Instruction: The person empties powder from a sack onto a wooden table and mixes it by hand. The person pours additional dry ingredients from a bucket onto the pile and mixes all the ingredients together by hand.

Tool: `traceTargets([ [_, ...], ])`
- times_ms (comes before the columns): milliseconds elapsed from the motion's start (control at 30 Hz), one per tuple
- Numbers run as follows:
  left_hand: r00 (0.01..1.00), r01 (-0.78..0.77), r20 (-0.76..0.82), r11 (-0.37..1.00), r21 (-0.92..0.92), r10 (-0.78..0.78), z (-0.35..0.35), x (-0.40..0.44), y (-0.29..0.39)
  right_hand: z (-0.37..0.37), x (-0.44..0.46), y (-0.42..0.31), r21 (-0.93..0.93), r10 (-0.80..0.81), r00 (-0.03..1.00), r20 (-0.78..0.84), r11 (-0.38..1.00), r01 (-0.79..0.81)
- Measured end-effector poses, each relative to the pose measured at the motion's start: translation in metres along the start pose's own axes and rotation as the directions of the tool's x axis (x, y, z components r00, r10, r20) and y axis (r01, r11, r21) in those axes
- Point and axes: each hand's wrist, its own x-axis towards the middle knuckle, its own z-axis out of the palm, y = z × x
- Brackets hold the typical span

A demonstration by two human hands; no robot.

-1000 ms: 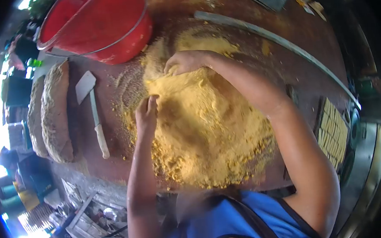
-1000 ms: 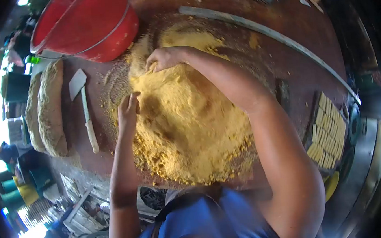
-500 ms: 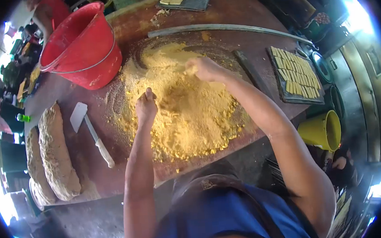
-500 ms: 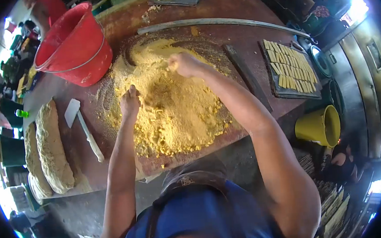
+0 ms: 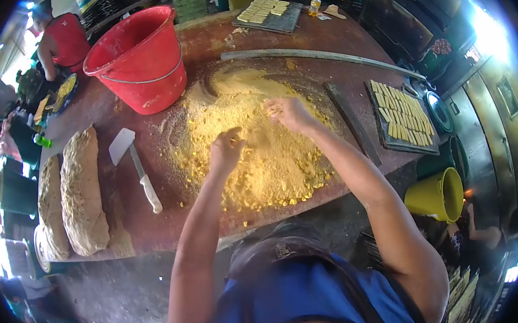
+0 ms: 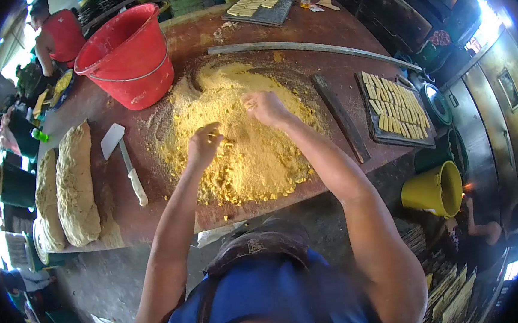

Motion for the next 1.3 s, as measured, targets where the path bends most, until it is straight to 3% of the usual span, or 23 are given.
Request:
traceTargets([
  [33,0.987,-0.147,-0.040,0.981,0.129,0.154,0.014,-0.002,-0.008,0.004,0.002,0.004,0.034,-0.145,0.988,-0.042,0.989,0.147],
  [100,0.988,-0.115,0.136,0.937,0.330,0.074,0.029,0.008,-0.017,-0.001,0.010,0.010,-0.030,-0.140,0.990,0.028,0.990,0.141],
  [133,0.991,-0.096,0.120,0.936,0.338,0.059,0.034,0.010,-0.023,-0.002,0.013,0.013,-0.093,-0.116,0.990,0.076,0.988,0.123],
  [200,0.950,-0.226,-0.131,0.913,0.340,0.284,0.038,0.017,-0.022,-0.013,0.020,0.017,-0.030,-0.069,0.984,0.166,0.997,0.075],
  [233,0.955,-0.202,-0.139,0.917,0.344,0.262,0.039,0.020,-0.017,-0.018,0.020,0.021,0.015,0.001,0.967,0.254,1.000,-0.005],
  [267,0.959,-0.120,-0.230,0.972,0.201,0.166,0.037,0.027,-0.011,-0.020,0.024,0.032,0.023,-0.006,0.960,0.278,1.000,-0.001],
  [300,0.949,-0.045,-0.309,0.998,0.051,0.059,0.033,0.032,-0.001,-0.022,0.027,0.037,0.010,-0.117,0.958,0.261,0.993,0.119],
  [333,0.943,-0.020,-0.332,0.999,0.050,0.036,0.033,0.035,0.007,-0.022,0.031,0.041,0.000,-0.230,0.943,0.240,0.972,0.237],
  [467,0.911,0.010,-0.411,0.994,0.110,0.037,0.040,0.047,0.019,-0.026,0.038,0.023,0.049,-0.169,0.936,0.310,0.986,0.162],
  [533,0.913,0.066,-0.408,0.994,0.092,-0.023,0.043,0.048,0.019,-0.020,0.048,0.026,0.030,-0.413,0.877,0.246,0.907,0.420],
  [600,0.905,0.090,-0.422,0.992,0.092,-0.043,0.041,0.050,0.028,-0.010,0.052,0.028,0.048,-0.433,0.872,0.231,0.900,0.434],
  [667,0.906,0.194,-0.373,0.979,-0.056,-0.201,0.037,0.048,0.039,-0.006,0.055,0.030,0.061,-0.445,0.871,0.209,0.895,0.442],
  [767,0.893,0.136,-0.435,0.991,0.013,-0.117,0.037,0.048,0.045,-0.014,0.053,0.021,-0.045,-0.341,0.908,0.245,0.931,0.362],
  [833,0.924,0.185,-0.342,0.983,0.002,-0.173,0.030,0.047,0.052,-0.014,0.053,0.017,0.034,-0.302,0.917,0.260,0.952,0.303],
  [900,0.948,0.043,-0.281,0.934,-0.354,-0.149,0.030,0.050,0.046,-0.021,0.046,0.009,0.089,-0.245,0.929,0.277,0.969,0.229],
  [933,0.962,-0.001,-0.249,0.914,-0.406,-0.110,0.029,0.057,0.040,-0.026,0.045,0.003,0.143,-0.197,0.935,0.294,0.977,0.160],
  [1033,0.981,-0.004,-0.178,0.914,-0.405,-0.075,0.024,0.062,0.031,-0.021,0.046,0.015,0.158,-0.271,0.955,0.119,0.955,0.251],
  [1067,0.972,-0.074,-0.234,0.942,-0.328,-0.005,0.027,0.069,0.017,-0.020,0.044,0.021,0.148,-0.260,0.961,0.098,0.958,0.245],
  [1167,0.991,-0.017,-0.130,0.945,-0.326,-0.027,0.016,0.061,0.020,-0.027,0.034,0.012,0.259,-0.130,0.989,0.075,0.960,0.107],
  [1233,0.993,0.045,-0.086,0.935,-0.351,-0.080,0.008,0.053,0.023,-0.032,0.025,-0.001,-0.138,-0.167,0.984,0.056,0.975,0.173],
  [1300,0.994,0.052,-0.077,0.970,-0.239,-0.072,0.006,0.058,0.009,-0.015,0.025,0.009,-0.201,-0.183,0.983,-0.019,0.964,0.175],
])
